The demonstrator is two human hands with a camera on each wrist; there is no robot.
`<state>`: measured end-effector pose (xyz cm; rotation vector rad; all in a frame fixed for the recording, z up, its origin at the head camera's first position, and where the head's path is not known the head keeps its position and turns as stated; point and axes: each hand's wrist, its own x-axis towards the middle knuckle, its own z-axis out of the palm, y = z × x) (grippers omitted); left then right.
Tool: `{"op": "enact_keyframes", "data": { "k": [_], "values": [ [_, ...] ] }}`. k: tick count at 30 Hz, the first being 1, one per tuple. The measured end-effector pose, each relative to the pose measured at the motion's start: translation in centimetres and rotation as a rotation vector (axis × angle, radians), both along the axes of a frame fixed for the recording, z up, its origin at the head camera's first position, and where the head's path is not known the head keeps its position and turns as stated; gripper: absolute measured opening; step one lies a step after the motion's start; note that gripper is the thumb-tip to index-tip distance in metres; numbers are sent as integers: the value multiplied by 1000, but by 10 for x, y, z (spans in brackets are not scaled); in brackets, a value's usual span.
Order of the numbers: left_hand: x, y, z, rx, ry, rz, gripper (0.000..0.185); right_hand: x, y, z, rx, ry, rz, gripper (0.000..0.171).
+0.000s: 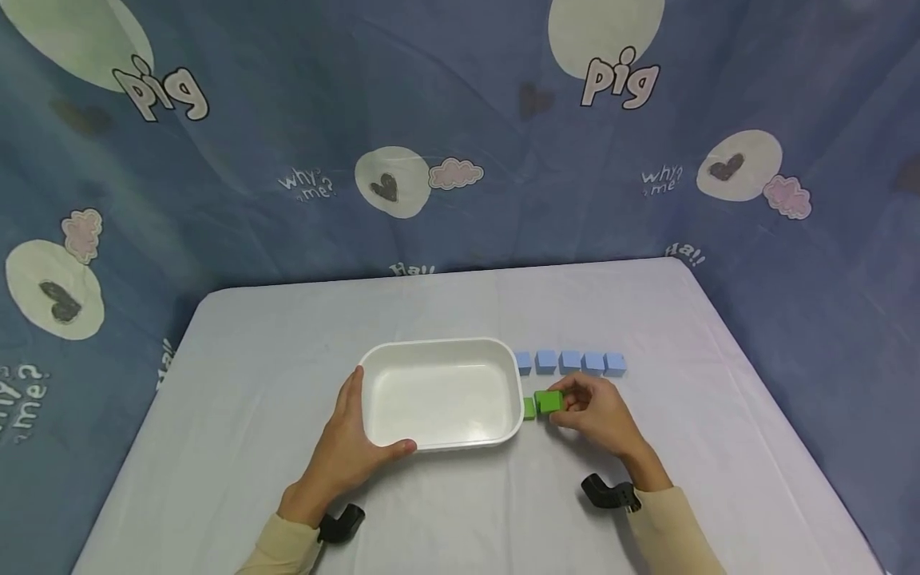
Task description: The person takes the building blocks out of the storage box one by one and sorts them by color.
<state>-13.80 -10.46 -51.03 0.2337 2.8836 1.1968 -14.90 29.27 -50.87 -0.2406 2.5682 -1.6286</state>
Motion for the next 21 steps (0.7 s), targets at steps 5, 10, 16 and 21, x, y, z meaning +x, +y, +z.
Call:
{"op": "enact_keyframes", "data": {
  "k": [5,10,16,21],
  "values": [
    [-1,0,1,-11,-4,-1,144,-6,3,6,25,14,-57,34],
    [-2,-1,0,-6,2,-1,144,-14,-4,8,95,44,-97,32],
    [-2,-1,0,-3,-4,-3,144,-22,-14,4,159,65,-113,31],
    [-2,-1,0,-6,-3,-3,144,-25,-19,1,177,69,-120,31]
  ]
}}
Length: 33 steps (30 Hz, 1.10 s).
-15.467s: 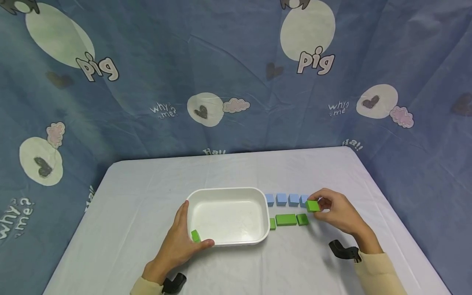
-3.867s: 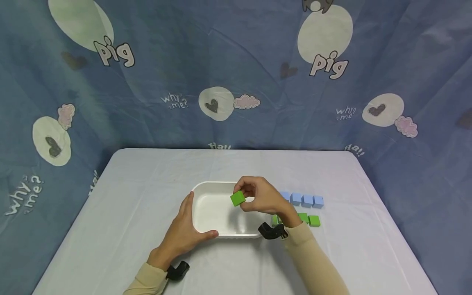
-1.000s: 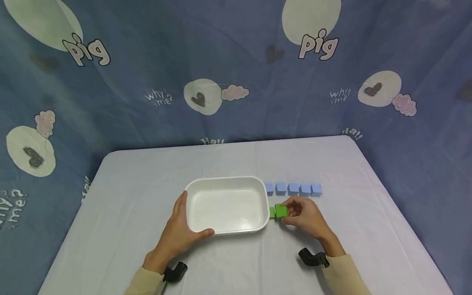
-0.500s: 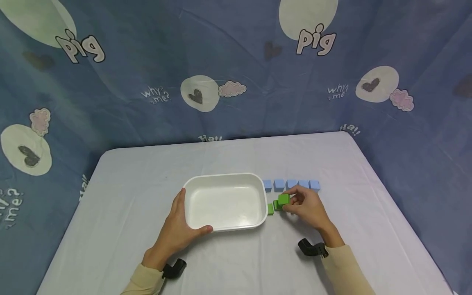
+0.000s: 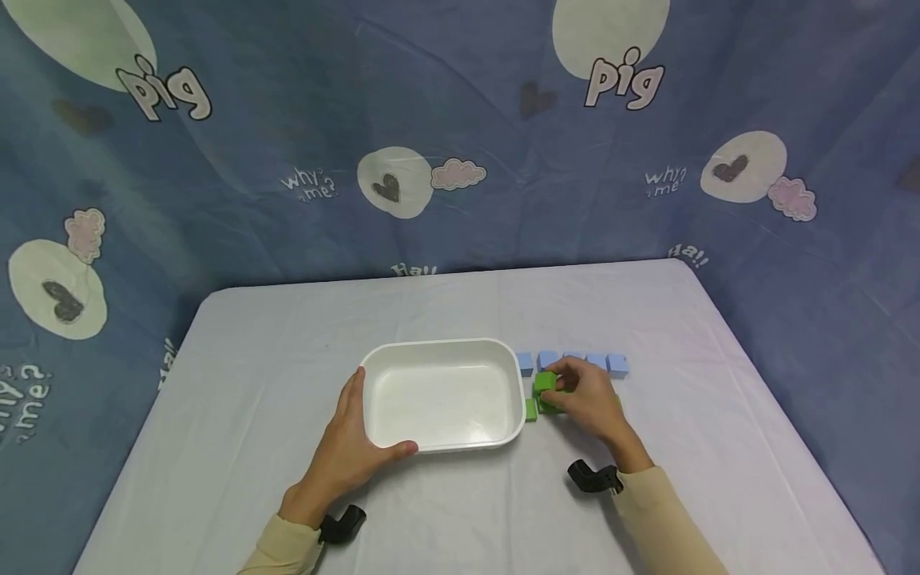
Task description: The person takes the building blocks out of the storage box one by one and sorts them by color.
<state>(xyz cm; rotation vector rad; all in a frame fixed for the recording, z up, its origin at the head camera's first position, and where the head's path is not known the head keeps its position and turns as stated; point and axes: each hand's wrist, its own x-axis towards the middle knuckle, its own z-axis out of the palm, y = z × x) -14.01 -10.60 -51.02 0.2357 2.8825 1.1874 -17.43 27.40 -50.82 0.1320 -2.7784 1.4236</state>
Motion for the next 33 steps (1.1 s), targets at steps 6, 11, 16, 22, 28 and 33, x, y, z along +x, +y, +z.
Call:
{"op": "enact_keyframes", "data": {
  "k": [6,11,16,22,28,33],
  "values": [
    [0,-1,-1,-8,7,2,144,-1,-5,-4,32,25,-2,34],
    [-1,0,-1,-4,13,1,144,-1,-9,-6,47,30,1,36],
    [0,0,-1,-1,11,1,144,-2,-9,-7,68,34,2,35],
    [0,0,-1,6,11,2,144,-2,-10,-7,82,58,-9,34],
    [1,0,-1,6,7,5,144,-2,-12,-5,79,52,-24,33],
    [1,0,0,8,8,6,144,-3,-12,-6,76,37,-31,32]
  ]
}}
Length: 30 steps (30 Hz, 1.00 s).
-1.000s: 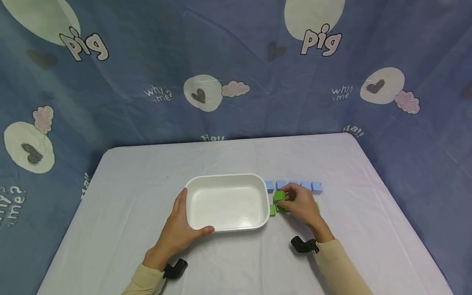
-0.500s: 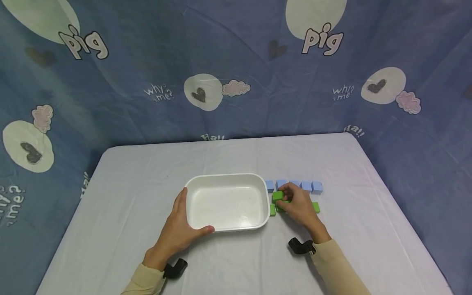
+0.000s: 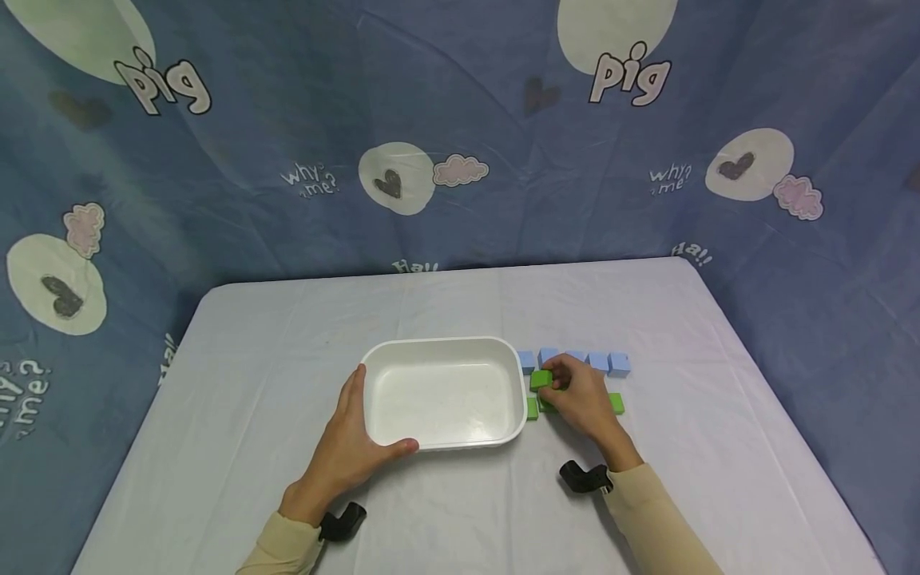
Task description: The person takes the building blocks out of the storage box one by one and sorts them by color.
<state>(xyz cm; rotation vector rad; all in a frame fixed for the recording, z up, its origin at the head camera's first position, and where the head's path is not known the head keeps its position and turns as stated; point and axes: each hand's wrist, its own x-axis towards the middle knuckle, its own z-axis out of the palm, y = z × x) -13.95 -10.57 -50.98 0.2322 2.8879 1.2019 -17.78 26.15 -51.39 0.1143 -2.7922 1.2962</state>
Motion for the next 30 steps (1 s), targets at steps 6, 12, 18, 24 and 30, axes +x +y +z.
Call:
{"op": "enact_keyframes", "data": {
  "k": [6,12,18,24,30],
  "values": [
    [0,0,0,-3,3,0,144,-1,0,0,-3,4,2,31],
    [-1,0,-1,0,12,-6,145,-1,0,-1,-1,10,2,31],
    [-1,0,-1,2,4,-8,145,-1,2,1,-11,-4,11,31],
    [-2,0,-1,-3,-5,-6,143,-2,3,2,-26,-8,30,30],
    [-1,0,-1,-6,-16,-6,144,-2,5,0,-32,-27,22,31]
  ]
}}
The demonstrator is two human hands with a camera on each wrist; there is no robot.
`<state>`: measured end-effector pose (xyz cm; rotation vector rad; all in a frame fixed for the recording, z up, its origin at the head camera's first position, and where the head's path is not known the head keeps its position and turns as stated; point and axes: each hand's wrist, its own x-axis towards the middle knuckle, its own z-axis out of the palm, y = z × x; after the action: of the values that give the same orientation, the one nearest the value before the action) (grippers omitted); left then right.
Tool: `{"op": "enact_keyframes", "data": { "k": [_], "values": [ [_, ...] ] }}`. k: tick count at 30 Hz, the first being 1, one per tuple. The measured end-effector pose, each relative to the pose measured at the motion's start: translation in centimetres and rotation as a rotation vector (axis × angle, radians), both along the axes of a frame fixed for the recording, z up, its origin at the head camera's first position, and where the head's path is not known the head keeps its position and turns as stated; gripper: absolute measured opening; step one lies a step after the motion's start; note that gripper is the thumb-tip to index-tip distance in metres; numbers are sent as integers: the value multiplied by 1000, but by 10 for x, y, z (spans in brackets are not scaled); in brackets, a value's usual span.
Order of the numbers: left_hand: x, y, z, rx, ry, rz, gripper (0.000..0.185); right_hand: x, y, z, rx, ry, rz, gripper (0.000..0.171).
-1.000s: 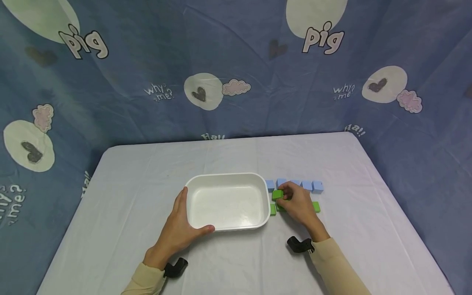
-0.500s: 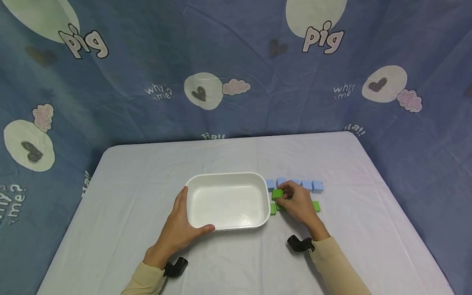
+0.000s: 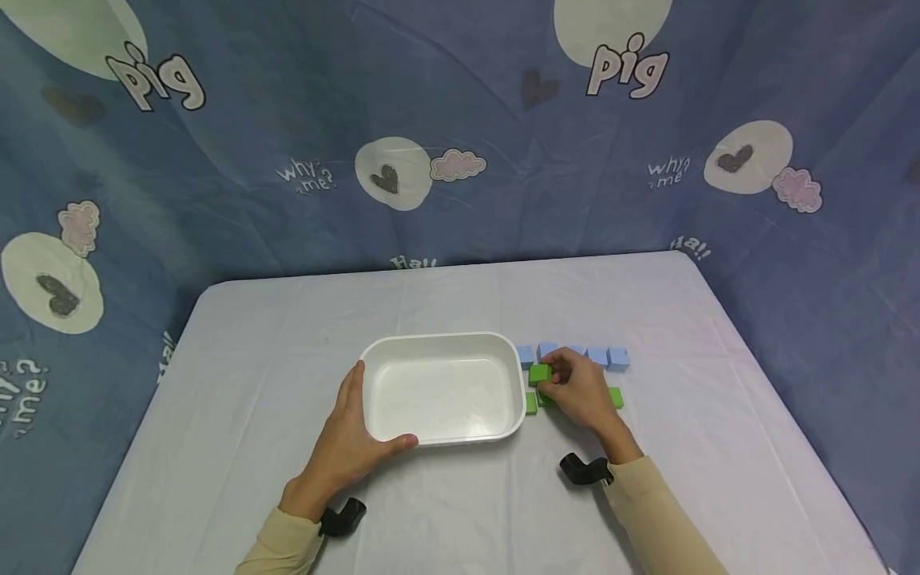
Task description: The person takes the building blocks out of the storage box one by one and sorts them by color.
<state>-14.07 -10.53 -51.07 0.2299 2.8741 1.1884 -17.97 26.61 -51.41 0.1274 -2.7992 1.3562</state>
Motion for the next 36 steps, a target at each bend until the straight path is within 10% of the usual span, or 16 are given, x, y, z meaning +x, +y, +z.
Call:
{"op": "enact_keyframes", "data": {
  "k": [36],
  "values": [
    [0,1,-1,1,24,6,144,19,80,28,-28,-27,-8,36]
  ]
}}
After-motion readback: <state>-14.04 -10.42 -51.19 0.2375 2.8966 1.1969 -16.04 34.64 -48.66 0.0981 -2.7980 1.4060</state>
